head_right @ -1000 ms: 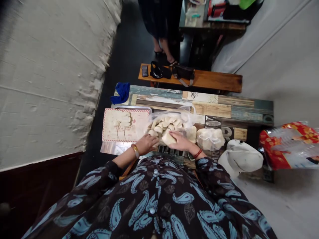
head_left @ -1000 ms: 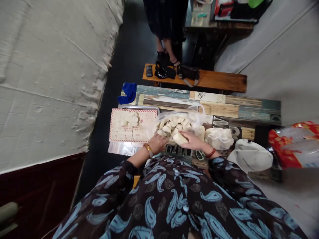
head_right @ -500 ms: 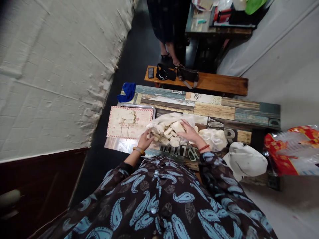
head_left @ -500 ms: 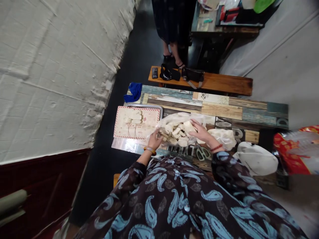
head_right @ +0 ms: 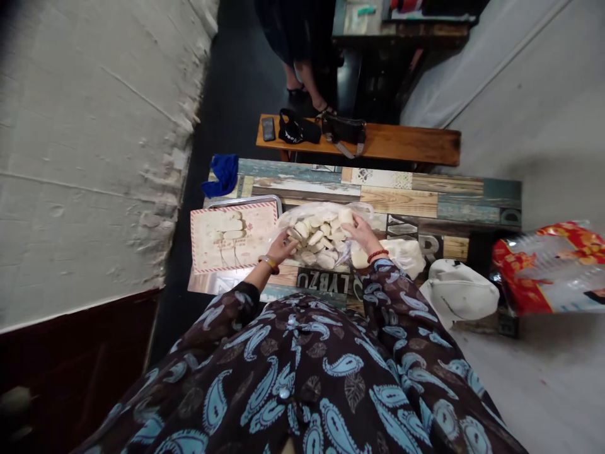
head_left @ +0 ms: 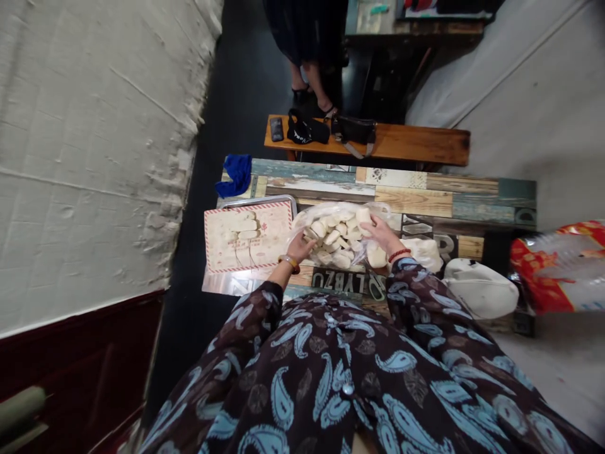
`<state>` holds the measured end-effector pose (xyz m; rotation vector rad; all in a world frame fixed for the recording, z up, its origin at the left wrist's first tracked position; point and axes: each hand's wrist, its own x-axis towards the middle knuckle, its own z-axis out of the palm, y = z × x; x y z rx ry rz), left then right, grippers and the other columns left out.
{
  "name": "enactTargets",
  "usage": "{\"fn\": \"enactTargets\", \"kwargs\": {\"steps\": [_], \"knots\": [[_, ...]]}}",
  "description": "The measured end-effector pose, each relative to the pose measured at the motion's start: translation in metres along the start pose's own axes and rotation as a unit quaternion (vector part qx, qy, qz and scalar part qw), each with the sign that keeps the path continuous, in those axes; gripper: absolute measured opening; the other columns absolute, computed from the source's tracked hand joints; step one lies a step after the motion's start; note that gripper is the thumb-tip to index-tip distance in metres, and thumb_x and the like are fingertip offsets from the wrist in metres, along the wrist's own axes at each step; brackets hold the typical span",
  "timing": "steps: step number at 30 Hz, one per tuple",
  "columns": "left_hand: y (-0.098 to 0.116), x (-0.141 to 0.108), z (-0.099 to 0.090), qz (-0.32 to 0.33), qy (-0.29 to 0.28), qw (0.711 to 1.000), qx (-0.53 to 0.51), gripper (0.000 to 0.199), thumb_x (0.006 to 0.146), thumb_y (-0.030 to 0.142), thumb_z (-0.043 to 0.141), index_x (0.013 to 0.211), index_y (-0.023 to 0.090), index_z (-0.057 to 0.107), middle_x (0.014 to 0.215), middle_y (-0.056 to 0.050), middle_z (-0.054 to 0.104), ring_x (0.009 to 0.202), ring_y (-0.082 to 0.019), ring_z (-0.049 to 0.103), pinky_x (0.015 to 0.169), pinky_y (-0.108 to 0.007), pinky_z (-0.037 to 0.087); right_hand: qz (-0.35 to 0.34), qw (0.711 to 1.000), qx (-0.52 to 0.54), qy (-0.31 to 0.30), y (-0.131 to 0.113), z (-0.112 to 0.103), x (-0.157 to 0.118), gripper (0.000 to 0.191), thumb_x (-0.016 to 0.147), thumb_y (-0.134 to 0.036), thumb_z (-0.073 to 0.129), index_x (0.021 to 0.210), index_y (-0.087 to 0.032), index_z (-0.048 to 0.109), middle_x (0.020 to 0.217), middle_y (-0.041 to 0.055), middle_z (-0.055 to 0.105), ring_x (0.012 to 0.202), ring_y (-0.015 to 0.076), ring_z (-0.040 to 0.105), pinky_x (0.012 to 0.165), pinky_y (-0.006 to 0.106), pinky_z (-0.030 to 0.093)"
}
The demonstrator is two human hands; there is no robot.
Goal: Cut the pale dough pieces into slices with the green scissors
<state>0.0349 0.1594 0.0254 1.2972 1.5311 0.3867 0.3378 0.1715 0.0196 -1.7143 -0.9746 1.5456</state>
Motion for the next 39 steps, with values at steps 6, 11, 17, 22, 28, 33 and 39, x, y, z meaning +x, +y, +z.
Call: {"fn": "enactTargets", "kwargs": {"steps": [6, 11, 17, 22, 28, 33, 39], "knots": [[0.01, -0.043, 0.014, 0.107, -0.016, 0.973, 0.205, 0.068, 0.079, 0.029, 0.068, 0.143, 0.019, 0.049, 0.139, -0.019, 0.048, 0.127, -0.037, 0.049, 0.109, -0.053, 0.038, -0.113, 0.993, -0.033, -0.028, -0.005, 0.01, -0.04, 0.091, 0.058, -0.035, 0.085, 0.142, -0.021, 0.053, 0.149, 0.0118, 0.048, 0.134, 0.0313, 0.048, 0.107, 0.043, 0.046], [0.024, -0.052, 0.036, 0.145, -0.119, 0.976, 0.107, 0.063, 0.076, 0.031, 0.072, 0.137, 0.022, 0.056, 0.126, -0.015, 0.059, 0.115, -0.031, 0.057, 0.104, -0.051, 0.044, -0.097, 0.988, 0.094, -0.074, -0.016, 0.03, -0.079, 0.096, 0.065, -0.038, 0.082, 0.15, -0.021, 0.04, 0.144, 0.0113, 0.056, 0.125, 0.0284, 0.057, 0.105, 0.041, 0.048], [0.072, -0.066, 0.036, 0.107, -0.19, 0.95, -0.221, 0.074, 0.079, 0.051, 0.071, 0.142, 0.019, 0.049, 0.134, -0.015, 0.058, 0.113, -0.028, 0.061, 0.095, -0.041, 0.051, -0.098, 0.973, 0.165, -0.128, -0.017, 0.06, -0.123, 0.077, 0.077, -0.041, 0.072, 0.145, -0.025, 0.041, 0.14, 0.0077, 0.059, 0.119, 0.0232, 0.06, 0.104, 0.038, 0.048], [0.081, -0.094, 0.042, 0.01, -0.205, 0.919, -0.336, 0.075, 0.072, 0.053, 0.078, 0.134, 0.017, 0.055, 0.121, -0.013, 0.067, 0.11, -0.027, 0.063, 0.091, -0.037, 0.052, -0.165, 0.983, -0.005, -0.085, -0.009, 0.071, -0.145, 0.05, 0.082, -0.045, 0.066, 0.125, -0.02, 0.062, 0.125, 0.0091, 0.064, 0.115, 0.025, 0.059, 0.102, 0.041, 0.047], [0.057, -0.103, 0.044, -0.065, -0.133, 0.928, -0.342, 0.072, 0.06, 0.041, 0.088, 0.121, 0.014, 0.06, 0.119, -0.012, 0.069, 0.1, -0.024, 0.066, 0.082, -0.031, 0.053, -0.18, 0.946, -0.263, -0.066, 0.035, 0.025, -0.157, 0.04, 0.089, -0.039, 0.062, 0.126, -0.024, 0.064, 0.111, 0.0042, 0.069, 0.095, 0.0187, 0.065, 0.088, 0.032, 0.052], [0.041, -0.098, 0.033, -0.094, -0.037, 0.923, -0.371, 0.066, 0.063, 0.047, 0.084, 0.116, 0.012, 0.063, 0.109, -0.013, 0.072, 0.092, -0.021, 0.068, 0.077, -0.029, 0.054, -0.106, 0.927, -0.359, 0.008, 0.099, -0.019, -0.171, 0.044, 0.084, -0.022, 0.063, 0.127, -0.016, 0.06, 0.117, 0.0151, 0.064, 0.108, 0.029, 0.06, 0.093, 0.04, 0.047], [0.038, -0.109, 0.03, -0.116, -0.01, 0.911, -0.394, 0.061, 0.074, 0.051, 0.074, 0.123, 0.017, 0.061, 0.11, -0.011, 0.072, 0.089, -0.02, 0.069, 0.068, -0.028, 0.055, -0.094, 0.895, -0.436, 0.024, 0.125, -0.01, -0.171, 0.055, 0.085, -0.019, 0.064, 0.137, -0.018, 0.05, 0.125, 0.0184, 0.055, 0.109, 0.0311, 0.056, 0.092, 0.039, 0.044]]}}
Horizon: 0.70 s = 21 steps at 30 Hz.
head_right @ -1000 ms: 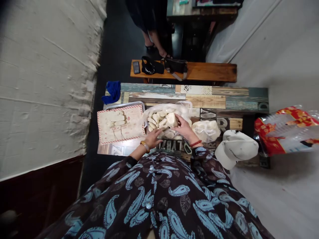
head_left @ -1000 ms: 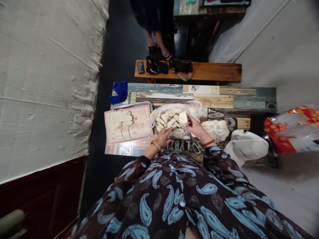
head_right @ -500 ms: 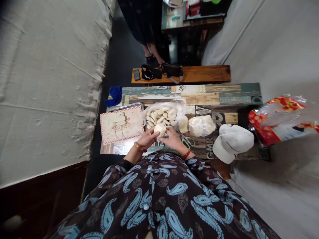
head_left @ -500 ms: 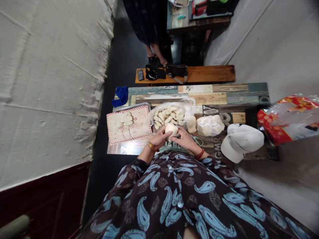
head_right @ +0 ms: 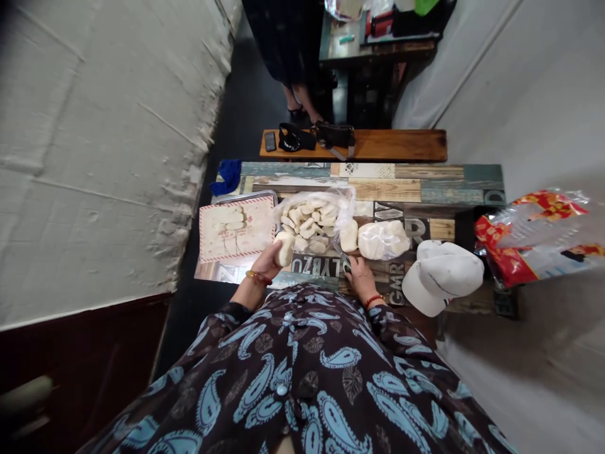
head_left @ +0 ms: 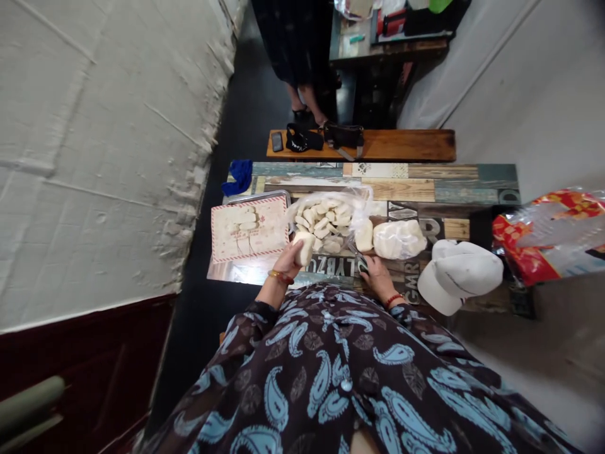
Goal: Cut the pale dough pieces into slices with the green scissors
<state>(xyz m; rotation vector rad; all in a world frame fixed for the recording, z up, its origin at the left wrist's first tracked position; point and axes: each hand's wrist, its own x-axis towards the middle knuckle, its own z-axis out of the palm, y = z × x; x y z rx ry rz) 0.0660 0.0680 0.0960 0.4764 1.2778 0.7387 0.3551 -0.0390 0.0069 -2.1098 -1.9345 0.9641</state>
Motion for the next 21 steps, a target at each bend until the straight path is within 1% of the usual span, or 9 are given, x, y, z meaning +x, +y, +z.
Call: {"fn": "enactTargets", "kwargs": {"steps": [3, 5, 8, 11, 14, 16, 18, 20, 21], "knots": [[-0.005, -0.006, 0.004, -0.007, -0.007, 0.999, -0.031, 0.061, 0.075, 0.047, 0.075, 0.125, 0.016, 0.06, 0.111, -0.012, 0.072, 0.092, -0.022, 0.069, 0.071, -0.029, 0.056, 0.004, 1.0, -0.016, -0.014, 0.004, 0.0, -0.002, 0.055, 0.084, -0.016, 0.064, 0.137, -0.019, 0.051, 0.121, 0.0167, 0.058, 0.102, 0.0291, 0.059, 0.086, 0.036, 0.045], [-0.008, -0.009, 0.005, -0.014, -0.015, 0.999, -0.048, 0.06, 0.075, 0.043, 0.076, 0.125, 0.014, 0.061, 0.111, -0.013, 0.073, 0.093, -0.023, 0.07, 0.073, -0.029, 0.056, 0.016, 0.999, -0.02, -0.025, 0.01, -0.003, -0.005, 0.056, 0.082, -0.014, 0.065, 0.136, -0.018, 0.052, 0.118, 0.0171, 0.059, 0.097, 0.0288, 0.06, 0.083, 0.035, 0.045], [-0.008, -0.008, 0.005, -0.028, -0.02, 0.997, -0.069, 0.059, 0.074, 0.039, 0.077, 0.124, 0.013, 0.061, 0.109, -0.014, 0.073, 0.09, -0.022, 0.07, 0.068, -0.027, 0.056, 0.043, 0.998, -0.01, -0.036, 0.016, -0.008, -0.009, 0.056, 0.081, -0.01, 0.062, 0.136, -0.015, 0.053, 0.122, 0.0198, 0.059, 0.099, 0.029, 0.06, 0.084, 0.036, 0.044], [-0.003, -0.005, 0.005, -0.032, -0.029, 0.996, -0.077, 0.06, 0.072, 0.037, 0.08, 0.125, 0.014, 0.06, 0.108, -0.013, 0.073, 0.089, -0.022, 0.07, 0.066, -0.026, 0.054, 0.062, 0.996, 0.028, -0.05, 0.017, -0.013, -0.014, 0.056, 0.079, -0.007, 0.059, 0.134, -0.012, 0.055, 0.121, 0.0201, 0.061, 0.103, 0.0285, 0.06, 0.088, 0.036, 0.043], [0.004, -0.002, 0.005, -0.01, -0.062, 0.995, -0.078, 0.062, 0.068, 0.034, 0.083, 0.123, 0.016, 0.06, 0.111, -0.012, 0.072, 0.094, -0.022, 0.069, 0.073, -0.028, 0.055, 0.062, 0.989, 0.102, -0.086, 0.015, -0.02, -0.023, 0.051, 0.076, -0.014, 0.064, 0.127, -0.014, 0.06, 0.106, 0.0147, 0.069, 0.095, 0.0269, 0.064, 0.085, 0.036, 0.047], [0.007, -0.001, 0.005, 0.007, -0.09, 0.993, -0.074, 0.064, 0.065, 0.033, 0.086, 0.122, 0.017, 0.061, 0.113, -0.012, 0.071, 0.096, -0.023, 0.068, 0.077, -0.03, 0.055, 0.06, 0.977, 0.167, -0.121, 0.012, -0.026, -0.032, 0.046, 0.076, -0.023, 0.066, 0.12, -0.014, 0.064, 0.091, 0.0097, 0.072, 0.083, 0.0246, 0.066, 0.077, 0.035, 0.051], [0.01, -0.001, 0.005, 0.015, -0.11, 0.992, -0.068, 0.065, 0.062, 0.032, 0.088, 0.12, 0.017, 0.062, 0.114, -0.011, 0.071, 0.097, -0.023, 0.068, 0.078, -0.031, 0.055, 0.061, 0.959, 0.234, -0.15, 0.004, -0.036, -0.041, 0.047, 0.078, -0.036, 0.065, 0.119, -0.014, 0.064, 0.084, 0.0075, 0.073, 0.075, 0.0225, 0.068, 0.068, 0.033, 0.053], [0.014, -0.003, 0.005, 0.02, -0.126, 0.99, -0.061, 0.064, 0.061, 0.03, 0.089, 0.118, 0.018, 0.063, 0.114, -0.01, 0.071, 0.098, -0.023, 0.068, 0.079, -0.031, 0.055, 0.068, 0.928, 0.327, -0.163, -0.011, -0.048, -0.046, 0.057, 0.079, -0.047, 0.064, 0.125, -0.015, 0.06, 0.089, 0.0081, 0.073, 0.075, 0.0206, 0.069, 0.064, 0.032, 0.054], [0.016, -0.004, 0.006, 0.024, -0.134, 0.989, -0.058, 0.063, 0.06, 0.028, 0.089, 0.117, 0.018, 0.063, 0.114, -0.009, 0.071, 0.099, -0.023, 0.067, 0.08, -0.03, 0.054, 0.078, 0.896, 0.406, -0.162, -0.02, -0.055, -0.046, 0.062, 0.077, -0.049, 0.068, 0.128, -0.015, 0.058, 0.093, 0.0093, 0.073, 0.077, 0.0202, 0.069, 0.065, 0.032, 0.054]]}}
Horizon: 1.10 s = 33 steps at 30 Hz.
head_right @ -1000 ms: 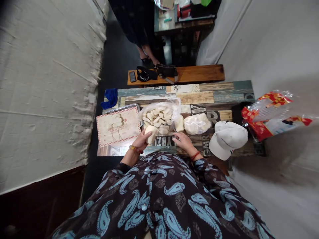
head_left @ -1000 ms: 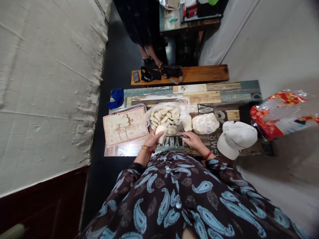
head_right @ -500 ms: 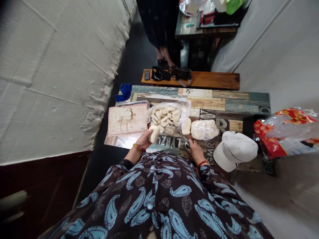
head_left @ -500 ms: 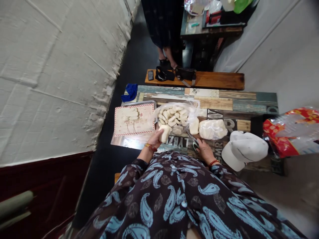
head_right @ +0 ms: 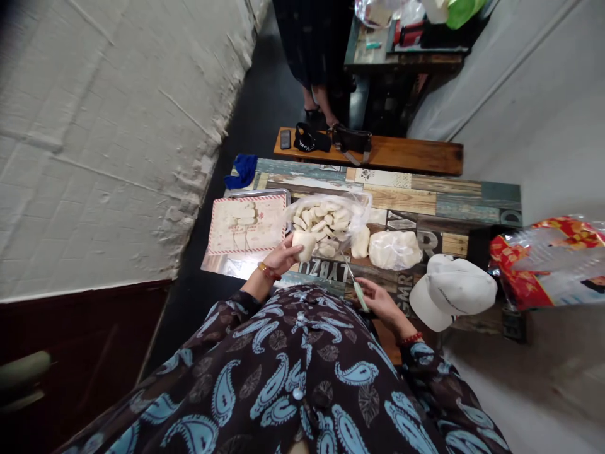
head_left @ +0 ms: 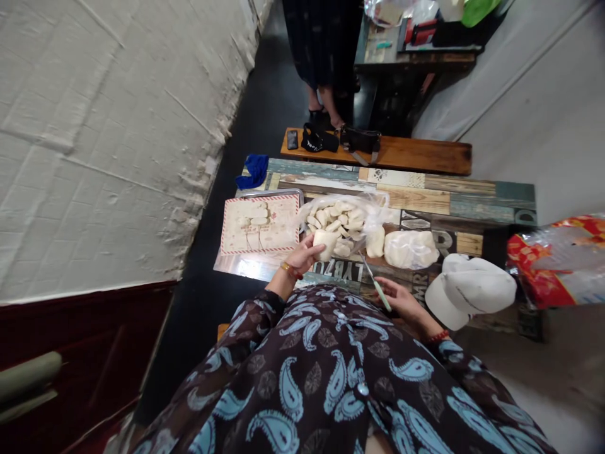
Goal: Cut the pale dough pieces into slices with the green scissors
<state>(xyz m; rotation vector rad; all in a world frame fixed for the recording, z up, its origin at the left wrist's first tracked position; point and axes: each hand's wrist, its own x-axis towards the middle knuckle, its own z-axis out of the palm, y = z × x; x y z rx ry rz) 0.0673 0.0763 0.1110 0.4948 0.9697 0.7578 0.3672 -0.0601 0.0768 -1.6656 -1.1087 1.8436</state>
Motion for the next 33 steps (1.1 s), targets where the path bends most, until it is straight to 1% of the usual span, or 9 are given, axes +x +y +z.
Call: {"fn": "enactTargets", "kwargs": {"steps": [2, 5, 7, 9, 12, 15, 21, 28, 33], "knots": [[0.005, -0.002, 0.003, 0.008, -0.015, 1.0, 0.01, 0.062, 0.061, 0.027, 0.088, 0.117, 0.019, 0.063, 0.115, -0.008, 0.07, 0.102, -0.022, 0.066, 0.082, -0.029, 0.053, -0.022, 0.995, 0.1, 0.009, -0.026, 0.005, 0.001, 0.069, 0.071, -0.047, 0.076, 0.13, -0.018, 0.055, 0.097, 0.0085, 0.071, 0.079, 0.0184, 0.067, 0.066, 0.03, 0.054], [0.015, -0.007, 0.009, 0.025, -0.024, 0.999, 0.029, 0.061, 0.063, 0.029, 0.087, 0.118, 0.018, 0.063, 0.114, -0.008, 0.07, 0.104, -0.022, 0.065, 0.086, -0.03, 0.052, -0.084, 0.991, 0.086, 0.052, -0.066, 0.009, 0.01, 0.064, 0.072, -0.045, 0.077, 0.126, -0.018, 0.057, 0.089, 0.005, 0.068, 0.073, 0.0171, 0.064, 0.065, 0.031, 0.053], [0.022, -0.011, 0.013, 0.034, -0.023, 0.999, 0.03, 0.06, 0.064, 0.034, 0.086, 0.117, 0.018, 0.064, 0.113, -0.009, 0.07, 0.103, -0.023, 0.066, 0.085, -0.03, 0.052, -0.137, 0.989, 0.012, 0.052, -0.088, 0.009, 0.015, 0.064, 0.072, -0.043, 0.077, 0.128, -0.018, 0.058, 0.092, 0.0056, 0.069, 0.079, 0.0194, 0.065, 0.073, 0.034, 0.055], [0.028, -0.015, 0.016, 0.052, -0.012, 0.998, 0.021, 0.06, 0.065, 0.041, 0.085, 0.115, 0.017, 0.064, 0.112, -0.009, 0.071, 0.101, -0.023, 0.066, 0.082, -0.029, 0.052, -0.188, 0.978, -0.082, 0.047, -0.105, 0.008, 0.016, 0.067, 0.073, -0.041, 0.077, 0.133, -0.02, 0.057, 0.105, 0.0085, 0.069, 0.091, 0.0232, 0.067, 0.082, 0.037, 0.056], [0.034, -0.019, 0.018, 0.087, 0.013, 0.996, 0.014, 0.063, 0.064, 0.05, 0.085, 0.113, 0.014, 0.065, 0.107, -0.01, 0.072, 0.097, -0.023, 0.067, 0.08, -0.028, 0.052, -0.248, 0.946, -0.2, 0.052, -0.124, 0.006, 0.014, 0.07, 0.075, -0.042, 0.075, 0.138, -0.02, 0.054, 0.121, 0.0117, 0.066, 0.103, 0.0276, 0.066, 0.089, 0.042, 0.055], [0.039, -0.021, 0.018, 0.107, 0.031, 0.993, 0.028, 0.064, 0.063, 0.052, 0.085, 0.109, 0.013, 0.067, 0.102, -0.01, 0.073, 0.092, -0.022, 0.068, 0.078, -0.028, 0.051, -0.285, 0.914, -0.281, 0.06, -0.137, 0.006, 0.012, 0.068, 0.076, -0.045, 0.074, 0.135, -0.018, 0.055, 0.119, 0.0141, 0.066, 0.105, 0.0302, 0.065, 0.092, 0.046, 0.054], [0.045, -0.024, 0.025, 0.154, 0.03, 0.985, 0.066, 0.055, 0.064, 0.042, 0.086, 0.109, 0.016, 0.068, 0.103, -0.006, 0.073, 0.092, -0.019, 0.067, 0.083, -0.03, 0.051, -0.276, 0.882, -0.38, 0.023, -0.16, 0.006, 0.013, 0.07, 0.072, -0.046, 0.079, 0.133, -0.02, 0.056, 0.115, 0.0132, 0.064, 0.101, 0.031, 0.064, 0.092, 0.047, 0.054], [0.042, -0.021, 0.031, 0.165, 0.014, 0.983, 0.082, 0.055, 0.064, 0.042, 0.086, 0.11, 0.017, 0.069, 0.105, -0.007, 0.073, 0.096, -0.021, 0.066, 0.089, -0.033, 0.049, -0.253, 0.887, -0.384, -0.048, -0.173, -0.004, 0.017, 0.076, 0.072, -0.046, 0.078, 0.139, -0.02, 0.053, 0.118, 0.0123, 0.064, 0.098, 0.0283, 0.065, 0.09, 0.044, 0.054], [0.041, -0.017, 0.032, 0.163, 0.017, 0.981, 0.1, 0.056, 0.063, 0.045, 0.086, 0.108, 0.016, 0.068, 0.105, -0.008, 0.072, 0.098, -0.023, 0.065, 0.088, -0.034, 0.049, -0.251, 0.889, -0.379, -0.06, -0.179, -0.008, 0.023, 0.075, 0.072, -0.048, 0.078, 0.137, -0.019, 0.056, 0.114, 0.0117, 0.067, 0.102, 0.0297, 0.065, 0.092, 0.044, 0.053]]}}
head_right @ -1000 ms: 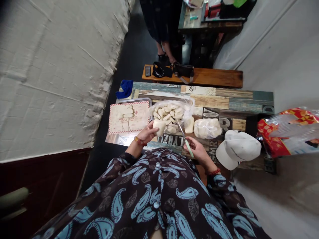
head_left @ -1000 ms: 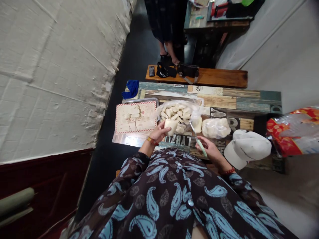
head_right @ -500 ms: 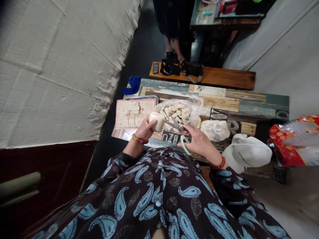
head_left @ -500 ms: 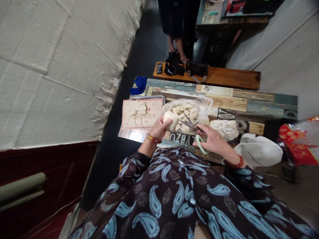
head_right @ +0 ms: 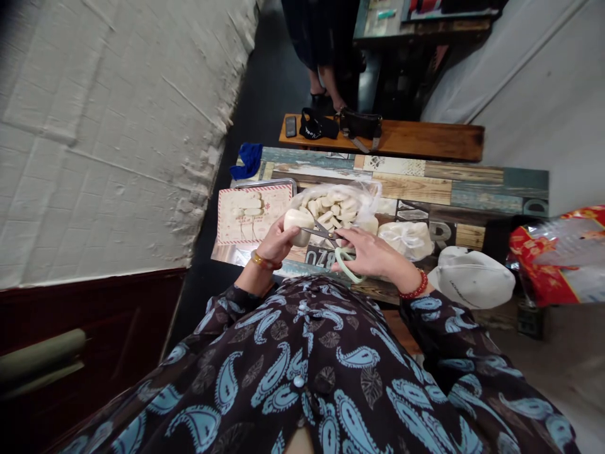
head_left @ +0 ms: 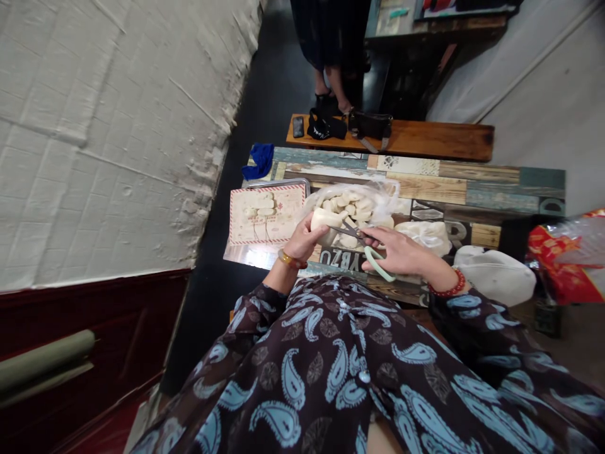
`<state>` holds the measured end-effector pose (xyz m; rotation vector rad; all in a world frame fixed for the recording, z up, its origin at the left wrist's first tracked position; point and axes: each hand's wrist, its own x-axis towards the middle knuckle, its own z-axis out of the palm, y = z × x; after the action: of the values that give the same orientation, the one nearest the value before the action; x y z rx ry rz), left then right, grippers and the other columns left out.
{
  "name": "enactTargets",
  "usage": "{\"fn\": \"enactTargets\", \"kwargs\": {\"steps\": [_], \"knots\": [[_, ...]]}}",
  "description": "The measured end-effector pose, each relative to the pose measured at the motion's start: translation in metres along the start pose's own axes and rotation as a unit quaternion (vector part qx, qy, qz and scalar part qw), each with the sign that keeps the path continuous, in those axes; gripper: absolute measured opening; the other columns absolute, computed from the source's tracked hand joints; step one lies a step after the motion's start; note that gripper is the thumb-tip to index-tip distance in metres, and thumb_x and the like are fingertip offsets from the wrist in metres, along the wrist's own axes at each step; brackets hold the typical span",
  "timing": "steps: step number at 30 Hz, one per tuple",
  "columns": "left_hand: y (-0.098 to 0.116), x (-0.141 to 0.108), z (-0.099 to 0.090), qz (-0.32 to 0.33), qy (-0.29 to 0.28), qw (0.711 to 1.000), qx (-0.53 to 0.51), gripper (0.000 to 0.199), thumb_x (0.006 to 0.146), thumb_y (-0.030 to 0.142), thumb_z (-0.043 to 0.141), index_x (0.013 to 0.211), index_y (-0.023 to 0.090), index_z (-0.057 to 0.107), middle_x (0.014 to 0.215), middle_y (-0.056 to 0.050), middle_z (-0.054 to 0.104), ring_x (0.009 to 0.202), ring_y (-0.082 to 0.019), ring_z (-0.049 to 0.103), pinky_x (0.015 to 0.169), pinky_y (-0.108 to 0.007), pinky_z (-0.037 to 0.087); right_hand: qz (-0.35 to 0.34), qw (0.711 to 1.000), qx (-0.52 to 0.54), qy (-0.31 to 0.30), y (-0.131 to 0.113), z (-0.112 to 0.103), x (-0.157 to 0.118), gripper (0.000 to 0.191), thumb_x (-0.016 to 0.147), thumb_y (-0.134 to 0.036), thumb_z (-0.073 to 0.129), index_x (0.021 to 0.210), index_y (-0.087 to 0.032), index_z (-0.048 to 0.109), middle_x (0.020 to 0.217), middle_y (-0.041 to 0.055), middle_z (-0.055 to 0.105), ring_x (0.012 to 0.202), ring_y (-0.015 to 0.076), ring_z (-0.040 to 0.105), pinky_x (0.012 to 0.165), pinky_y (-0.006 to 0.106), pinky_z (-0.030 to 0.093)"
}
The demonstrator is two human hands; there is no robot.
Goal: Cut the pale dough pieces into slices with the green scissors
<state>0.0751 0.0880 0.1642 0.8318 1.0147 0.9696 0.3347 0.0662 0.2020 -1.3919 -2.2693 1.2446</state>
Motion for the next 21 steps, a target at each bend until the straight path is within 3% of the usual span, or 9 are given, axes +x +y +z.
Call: {"fn": "enactTargets", "kwargs": {"steps": [12, 21], "knots": [[-0.004, 0.005, 0.015, -0.036, -0.003, 0.999, 0.036, 0.056, 0.065, 0.045, 0.083, 0.109, 0.016, 0.067, 0.104, -0.008, 0.071, 0.098, -0.022, 0.064, 0.089, -0.034, 0.048, -0.017, 0.999, -0.017, -0.03, 0.013, -0.014, 0.008, 0.074, 0.067, -0.052, 0.08, 0.132, -0.021, 0.062, 0.1, 0.0088, 0.07, 0.086, 0.0265, 0.065, 0.078, 0.035, 0.051], [-0.012, 0.014, 0.016, -0.05, 0.004, 0.998, 0.028, 0.056, 0.062, 0.045, 0.085, 0.105, 0.014, 0.069, 0.101, -0.008, 0.072, 0.092, -0.021, 0.065, 0.084, -0.031, 0.051, -0.021, 0.999, 0.0, -0.045, 0.014, -0.019, 0.015, 0.037, 0.074, -0.043, 0.073, 0.102, -0.018, 0.074, 0.075, 0.0029, 0.068, 0.061, 0.016, 0.056, 0.058, 0.026, 0.041]]}}
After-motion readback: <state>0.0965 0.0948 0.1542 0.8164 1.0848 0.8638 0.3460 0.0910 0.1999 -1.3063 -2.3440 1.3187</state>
